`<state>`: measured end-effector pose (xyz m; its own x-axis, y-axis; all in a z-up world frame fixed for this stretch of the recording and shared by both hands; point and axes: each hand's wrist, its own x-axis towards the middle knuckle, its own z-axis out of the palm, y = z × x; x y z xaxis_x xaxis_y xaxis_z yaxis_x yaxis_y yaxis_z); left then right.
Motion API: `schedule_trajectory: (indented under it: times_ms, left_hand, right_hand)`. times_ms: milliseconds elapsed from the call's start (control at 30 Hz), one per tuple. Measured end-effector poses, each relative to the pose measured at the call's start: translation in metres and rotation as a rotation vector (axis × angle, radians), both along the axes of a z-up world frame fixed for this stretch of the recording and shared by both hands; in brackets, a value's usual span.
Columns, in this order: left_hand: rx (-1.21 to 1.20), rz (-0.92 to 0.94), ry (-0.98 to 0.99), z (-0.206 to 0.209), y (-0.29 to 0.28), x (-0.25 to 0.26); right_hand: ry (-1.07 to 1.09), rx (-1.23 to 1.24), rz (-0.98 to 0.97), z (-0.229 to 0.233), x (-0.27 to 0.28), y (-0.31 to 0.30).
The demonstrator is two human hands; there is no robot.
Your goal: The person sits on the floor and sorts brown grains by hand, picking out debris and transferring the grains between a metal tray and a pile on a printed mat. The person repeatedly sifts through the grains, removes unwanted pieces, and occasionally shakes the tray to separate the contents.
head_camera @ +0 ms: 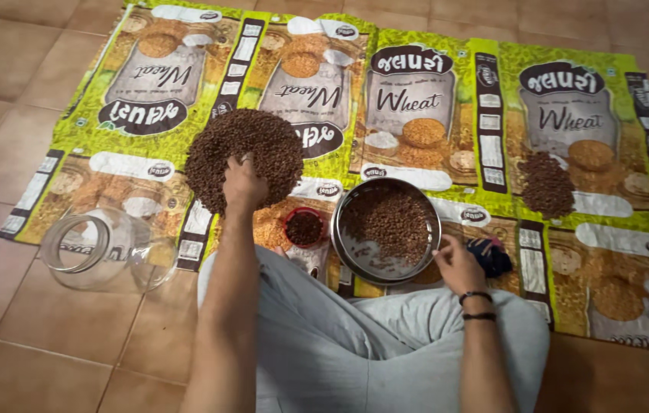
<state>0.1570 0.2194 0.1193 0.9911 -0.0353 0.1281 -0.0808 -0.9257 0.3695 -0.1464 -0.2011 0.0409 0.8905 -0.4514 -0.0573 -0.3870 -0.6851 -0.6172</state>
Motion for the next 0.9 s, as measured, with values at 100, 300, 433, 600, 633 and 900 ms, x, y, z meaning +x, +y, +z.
schedule_trajectory:
  times_ms: [100, 300, 433, 600, 633, 900]
  left_hand:
    - [0.095, 0.045, -0.036, -0.004, 0.009, 0.019]
    - [0.344, -0.064, -0.266, -0.032, -0.012, 0.046]
    - [0.368, -0.093, -0.233, -0.053, -0.014, 0.062]
    - [0.377, -0.122, -0.342, -0.074, -0.009, 0.078]
    - [0.374, -0.118, -0.340, -0.077, -0.007, 0.082]
    - [0.254, -0.135, -0.342, -0.103, -0.001, 0.095]
  right_hand:
    - [-0.112, -0.009, -0.034, 0.019, 0.002, 0.008]
    - [-0.282, 0.174, -0.153, 0.026, 0.010, 0.014]
    - [-0.300, 0.284, -0.213, 0.015, 0.020, 0.007]
    - [-0.360, 0.342, -0.149, -0.003, 0.033, 0.002]
    - [-0.349, 0.338, -0.141, -0.006, 0.035, 0.002]
    - [-0.409, 0.429, -0.122, -0.014, 0.034, 0.000]
